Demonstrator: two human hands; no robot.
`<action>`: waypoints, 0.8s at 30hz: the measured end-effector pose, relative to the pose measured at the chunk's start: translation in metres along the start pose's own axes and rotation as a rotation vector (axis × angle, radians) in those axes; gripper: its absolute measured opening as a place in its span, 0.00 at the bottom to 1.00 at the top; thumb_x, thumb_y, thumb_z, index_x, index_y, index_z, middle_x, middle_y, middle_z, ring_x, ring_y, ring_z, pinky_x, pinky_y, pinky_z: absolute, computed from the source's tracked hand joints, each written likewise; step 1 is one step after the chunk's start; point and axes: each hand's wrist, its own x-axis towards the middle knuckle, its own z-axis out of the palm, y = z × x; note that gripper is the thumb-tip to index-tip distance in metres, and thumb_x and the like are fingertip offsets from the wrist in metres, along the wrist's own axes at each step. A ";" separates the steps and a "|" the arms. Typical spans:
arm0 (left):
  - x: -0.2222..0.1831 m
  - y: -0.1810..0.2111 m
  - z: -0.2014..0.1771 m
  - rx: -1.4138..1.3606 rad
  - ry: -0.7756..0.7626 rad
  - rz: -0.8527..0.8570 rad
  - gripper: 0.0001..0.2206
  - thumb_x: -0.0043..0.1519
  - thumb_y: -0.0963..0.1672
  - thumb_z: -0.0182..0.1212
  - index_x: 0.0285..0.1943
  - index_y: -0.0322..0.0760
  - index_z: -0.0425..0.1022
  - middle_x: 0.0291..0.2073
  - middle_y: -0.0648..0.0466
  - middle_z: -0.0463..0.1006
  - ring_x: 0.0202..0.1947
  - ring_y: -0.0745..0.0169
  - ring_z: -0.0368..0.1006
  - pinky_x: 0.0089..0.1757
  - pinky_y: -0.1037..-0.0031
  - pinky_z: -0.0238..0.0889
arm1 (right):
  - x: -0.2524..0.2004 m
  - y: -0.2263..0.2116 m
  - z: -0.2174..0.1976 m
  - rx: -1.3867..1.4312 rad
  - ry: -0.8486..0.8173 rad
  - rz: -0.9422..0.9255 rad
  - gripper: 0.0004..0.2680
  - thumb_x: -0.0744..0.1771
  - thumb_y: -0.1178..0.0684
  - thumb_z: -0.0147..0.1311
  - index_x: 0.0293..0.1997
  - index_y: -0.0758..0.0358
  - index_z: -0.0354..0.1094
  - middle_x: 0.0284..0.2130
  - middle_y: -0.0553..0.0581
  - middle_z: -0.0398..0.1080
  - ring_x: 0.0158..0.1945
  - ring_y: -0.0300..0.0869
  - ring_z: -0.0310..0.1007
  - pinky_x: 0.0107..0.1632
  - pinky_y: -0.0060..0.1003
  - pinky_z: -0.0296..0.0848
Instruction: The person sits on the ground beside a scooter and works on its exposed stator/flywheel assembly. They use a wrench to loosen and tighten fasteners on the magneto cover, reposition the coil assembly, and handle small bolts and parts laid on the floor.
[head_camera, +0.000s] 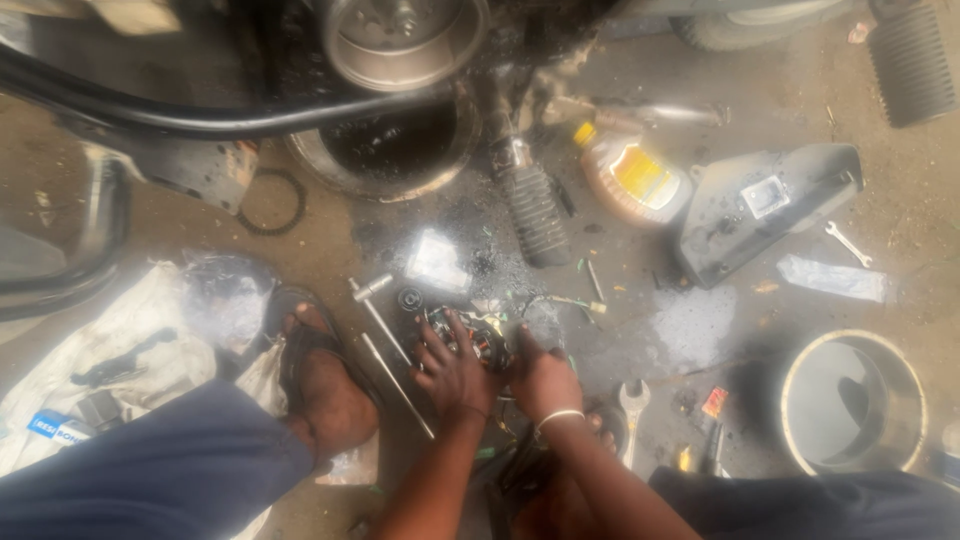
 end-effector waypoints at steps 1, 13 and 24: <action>-0.002 -0.002 0.003 0.015 0.013 0.017 0.68 0.41 0.72 0.64 0.81 0.44 0.25 0.78 0.34 0.29 0.75 0.33 0.36 0.63 0.42 0.44 | -0.002 0.003 -0.001 -0.006 -0.027 -0.007 0.21 0.66 0.46 0.53 0.69 0.36 0.60 0.44 0.75 0.71 0.47 0.66 0.75 0.51 0.56 0.74; -0.003 0.006 -0.001 0.013 0.007 -0.024 0.68 0.40 0.74 0.61 0.80 0.44 0.25 0.76 0.30 0.31 0.73 0.27 0.40 0.63 0.44 0.46 | 0.037 0.006 -0.025 -0.055 -0.121 -0.137 0.20 0.65 0.47 0.55 0.66 0.32 0.63 0.45 0.69 0.73 0.46 0.63 0.76 0.51 0.54 0.75; 0.003 0.010 0.009 0.021 0.025 -0.093 0.70 0.39 0.74 0.60 0.81 0.45 0.23 0.77 0.30 0.28 0.75 0.28 0.39 0.64 0.45 0.45 | 0.075 0.016 -0.065 -0.415 -0.124 -0.548 0.17 0.69 0.43 0.49 0.67 0.33 0.61 0.49 0.66 0.70 0.47 0.56 0.77 0.51 0.50 0.74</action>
